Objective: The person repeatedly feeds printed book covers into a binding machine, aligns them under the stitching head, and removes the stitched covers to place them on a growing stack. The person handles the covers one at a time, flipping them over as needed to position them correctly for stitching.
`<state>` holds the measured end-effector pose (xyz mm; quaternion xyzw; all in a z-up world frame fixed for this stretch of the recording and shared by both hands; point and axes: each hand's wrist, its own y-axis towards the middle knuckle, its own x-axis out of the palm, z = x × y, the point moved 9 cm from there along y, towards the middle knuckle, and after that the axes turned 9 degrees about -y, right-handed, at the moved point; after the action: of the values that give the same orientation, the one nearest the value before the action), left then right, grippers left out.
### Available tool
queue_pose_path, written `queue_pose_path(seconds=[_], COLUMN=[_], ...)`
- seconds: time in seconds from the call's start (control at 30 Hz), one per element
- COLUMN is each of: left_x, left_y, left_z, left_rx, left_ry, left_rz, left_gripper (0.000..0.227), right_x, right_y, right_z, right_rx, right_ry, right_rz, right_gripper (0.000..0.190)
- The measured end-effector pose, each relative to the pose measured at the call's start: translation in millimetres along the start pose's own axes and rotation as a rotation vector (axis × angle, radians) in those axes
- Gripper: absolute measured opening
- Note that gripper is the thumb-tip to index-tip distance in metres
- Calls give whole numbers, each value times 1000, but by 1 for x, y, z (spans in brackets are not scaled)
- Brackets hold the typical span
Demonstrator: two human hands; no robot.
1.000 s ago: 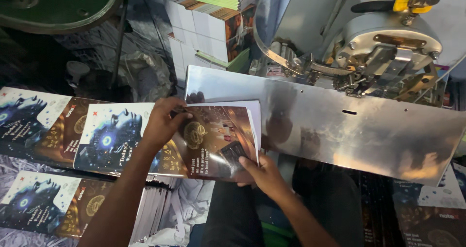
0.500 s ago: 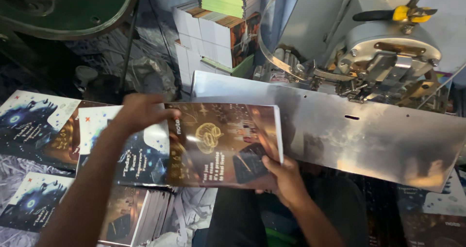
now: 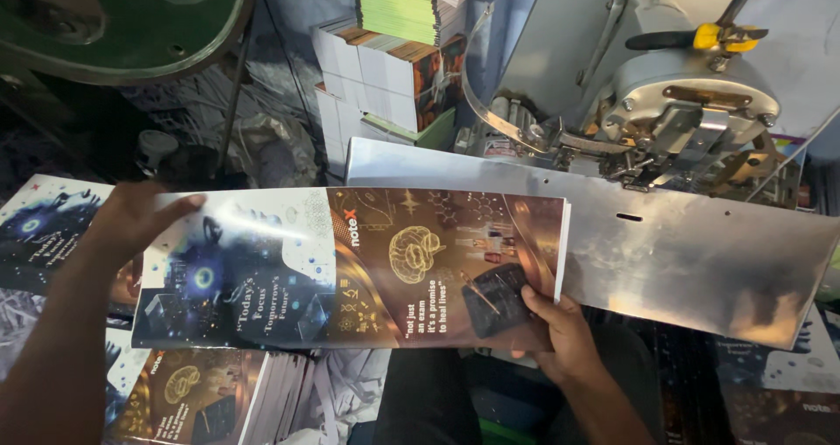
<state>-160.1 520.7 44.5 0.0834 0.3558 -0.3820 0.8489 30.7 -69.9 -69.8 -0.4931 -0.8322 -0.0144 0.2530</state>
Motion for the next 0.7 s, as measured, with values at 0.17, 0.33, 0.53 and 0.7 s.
queue_pose_path(seconds=[0.17, 0.33, 0.53, 0.7], left_x=[-9, -1, -16, -49], left_y=[-20, -54, -90, -122], left_z=[-40, -106, -147, -136], left_rx=[-94, -215, -170, 50], left_ry=[-236, -267, -499, -462], left_rz=[179, 67, 171, 349], left_gripper=[100, 77, 61, 46], right_x=[3, 13, 22, 28], right_y=[-2, -6, 0, 5], right_z=[-8, -21, -29, -31], right_rx=[-21, -18, 49, 136], right_ry=[34, 3, -18, -42], right_rz=[-14, -17, 80, 82], right_gripper=[24, 24, 18, 20])
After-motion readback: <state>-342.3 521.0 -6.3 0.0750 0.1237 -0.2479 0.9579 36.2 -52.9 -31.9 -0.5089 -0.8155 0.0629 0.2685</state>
